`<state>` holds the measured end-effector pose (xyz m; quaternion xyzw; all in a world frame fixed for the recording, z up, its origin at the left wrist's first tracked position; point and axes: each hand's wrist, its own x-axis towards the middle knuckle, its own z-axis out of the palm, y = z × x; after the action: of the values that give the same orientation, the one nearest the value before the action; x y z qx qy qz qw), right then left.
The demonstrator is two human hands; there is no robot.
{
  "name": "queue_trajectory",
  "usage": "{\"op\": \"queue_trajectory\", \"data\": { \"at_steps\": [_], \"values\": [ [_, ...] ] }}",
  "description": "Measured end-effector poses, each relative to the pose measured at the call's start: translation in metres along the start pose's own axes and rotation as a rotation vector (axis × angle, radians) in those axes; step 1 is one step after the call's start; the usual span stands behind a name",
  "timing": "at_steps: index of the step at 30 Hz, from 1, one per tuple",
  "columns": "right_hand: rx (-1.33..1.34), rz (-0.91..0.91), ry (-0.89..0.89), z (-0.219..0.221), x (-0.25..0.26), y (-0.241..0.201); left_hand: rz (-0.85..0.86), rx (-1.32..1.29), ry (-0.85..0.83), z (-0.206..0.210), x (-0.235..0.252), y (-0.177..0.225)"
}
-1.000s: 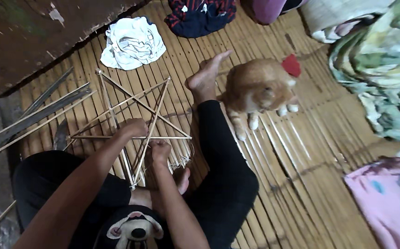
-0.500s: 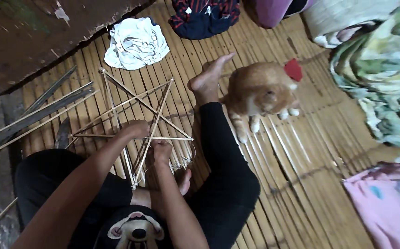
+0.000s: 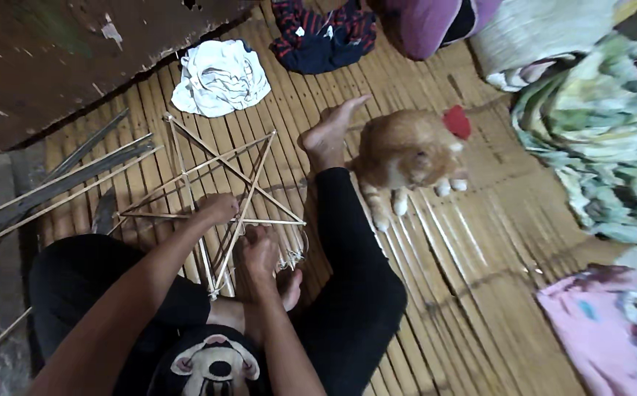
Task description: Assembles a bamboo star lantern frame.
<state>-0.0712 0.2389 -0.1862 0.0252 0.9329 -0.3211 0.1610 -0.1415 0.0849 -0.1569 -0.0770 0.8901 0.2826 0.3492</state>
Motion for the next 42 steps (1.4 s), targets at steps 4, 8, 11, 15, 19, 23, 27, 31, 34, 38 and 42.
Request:
{"op": "queue_trajectory", "data": {
  "at_steps": [4, 8, 11, 15, 19, 23, 27, 31, 34, 38, 42],
  "values": [
    [-0.073, -0.094, 0.049, 0.013, -0.004, 0.001, 0.014, 0.008, 0.012, 0.002, 0.000, -0.002],
    [-0.141, 0.007, -0.069, 0.004, -0.003, -0.006, 0.016, 0.021, 0.015, 0.003, 0.002, -0.001],
    [-0.127, 0.086, -0.195, -0.007, -0.004, -0.009, 0.026, 0.010, 0.017, 0.003, 0.001, -0.003],
    [-0.076, 0.008, -0.125, -0.005, -0.009, -0.001, 0.031, 0.004, 0.022, 0.006, 0.002, -0.005],
    [-0.102, 0.022, -0.149, -0.007, -0.011, -0.008, 0.026, -0.013, 0.016, 0.005, 0.002, -0.005],
    [-0.164, 0.081, -0.236, -0.013, -0.009, -0.012, 0.007, -0.029, 0.015, 0.004, 0.001, -0.004],
    [-0.201, 0.101, -0.303, -0.017, -0.009, -0.013, 0.014, -0.090, 0.031, 0.007, 0.003, -0.007],
    [-0.059, 0.107, -0.370, -0.031, -0.012, -0.003, 0.012, -0.090, 0.033, 0.006, 0.002, -0.007],
    [0.071, 0.110, -0.350, -0.041, -0.018, 0.006, -0.005, -0.110, 0.013, 0.004, 0.002, -0.005],
    [0.167, 0.117, -0.288, -0.054, -0.027, 0.012, -0.029, -0.166, -0.007, 0.001, -0.001, -0.004],
    [0.124, 0.178, -0.255, -0.067, -0.031, 0.014, -0.040, -0.160, -0.009, -0.002, -0.008, 0.001]
  ]
}}
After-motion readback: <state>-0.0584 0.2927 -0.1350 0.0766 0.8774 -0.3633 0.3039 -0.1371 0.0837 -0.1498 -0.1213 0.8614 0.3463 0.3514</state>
